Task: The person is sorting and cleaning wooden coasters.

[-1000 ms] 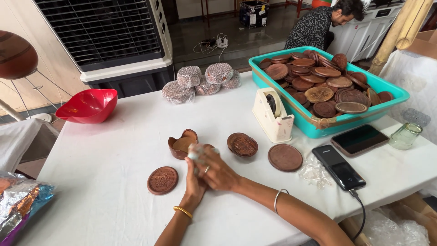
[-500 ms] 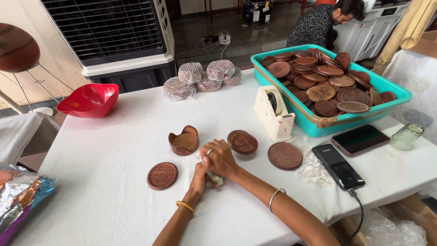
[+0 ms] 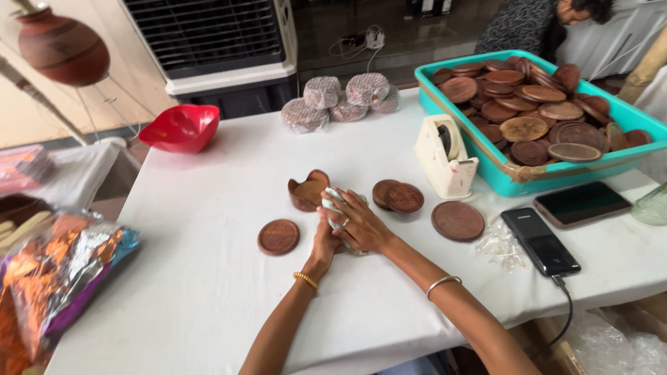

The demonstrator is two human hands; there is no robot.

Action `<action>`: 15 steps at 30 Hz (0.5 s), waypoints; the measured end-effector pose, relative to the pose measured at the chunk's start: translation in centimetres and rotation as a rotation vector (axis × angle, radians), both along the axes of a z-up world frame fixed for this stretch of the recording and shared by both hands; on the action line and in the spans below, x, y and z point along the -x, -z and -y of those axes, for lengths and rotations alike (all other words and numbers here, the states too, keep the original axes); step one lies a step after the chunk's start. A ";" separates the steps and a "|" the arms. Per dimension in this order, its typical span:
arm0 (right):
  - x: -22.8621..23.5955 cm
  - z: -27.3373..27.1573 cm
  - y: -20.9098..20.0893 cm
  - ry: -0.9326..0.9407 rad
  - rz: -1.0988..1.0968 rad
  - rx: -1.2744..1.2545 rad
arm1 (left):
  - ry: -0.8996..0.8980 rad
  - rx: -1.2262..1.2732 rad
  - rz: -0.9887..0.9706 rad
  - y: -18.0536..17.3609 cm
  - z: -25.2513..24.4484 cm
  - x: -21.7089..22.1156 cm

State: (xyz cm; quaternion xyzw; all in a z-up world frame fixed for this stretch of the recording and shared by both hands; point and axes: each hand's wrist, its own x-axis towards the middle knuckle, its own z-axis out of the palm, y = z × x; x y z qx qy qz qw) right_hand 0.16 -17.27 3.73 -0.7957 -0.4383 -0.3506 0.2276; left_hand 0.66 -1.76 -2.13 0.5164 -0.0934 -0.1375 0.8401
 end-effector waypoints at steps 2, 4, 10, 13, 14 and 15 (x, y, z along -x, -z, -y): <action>-0.7 -0.3 1.1 0.090 0.184 0.112 | -0.095 -0.248 0.122 5.1 -0.4 -2.6; 0.0 -0.6 0.5 0.085 0.112 0.037 | -0.191 -0.402 0.211 8.2 -0.8 -4.4; -2.1 0.2 2.8 0.285 -0.119 -0.120 | -0.452 -0.787 0.410 -4.3 0.3 3.0; -2.6 1.7 2.4 0.424 -0.201 -0.229 | -0.730 -0.840 0.769 -8.3 0.7 5.9; -2.8 2.1 2.2 0.481 -0.282 -0.306 | -0.909 -0.798 1.113 -8.7 0.6 6.4; -3.0 2.5 2.0 0.475 -0.280 -0.302 | -0.917 -0.798 1.111 -8.4 1.4 8.5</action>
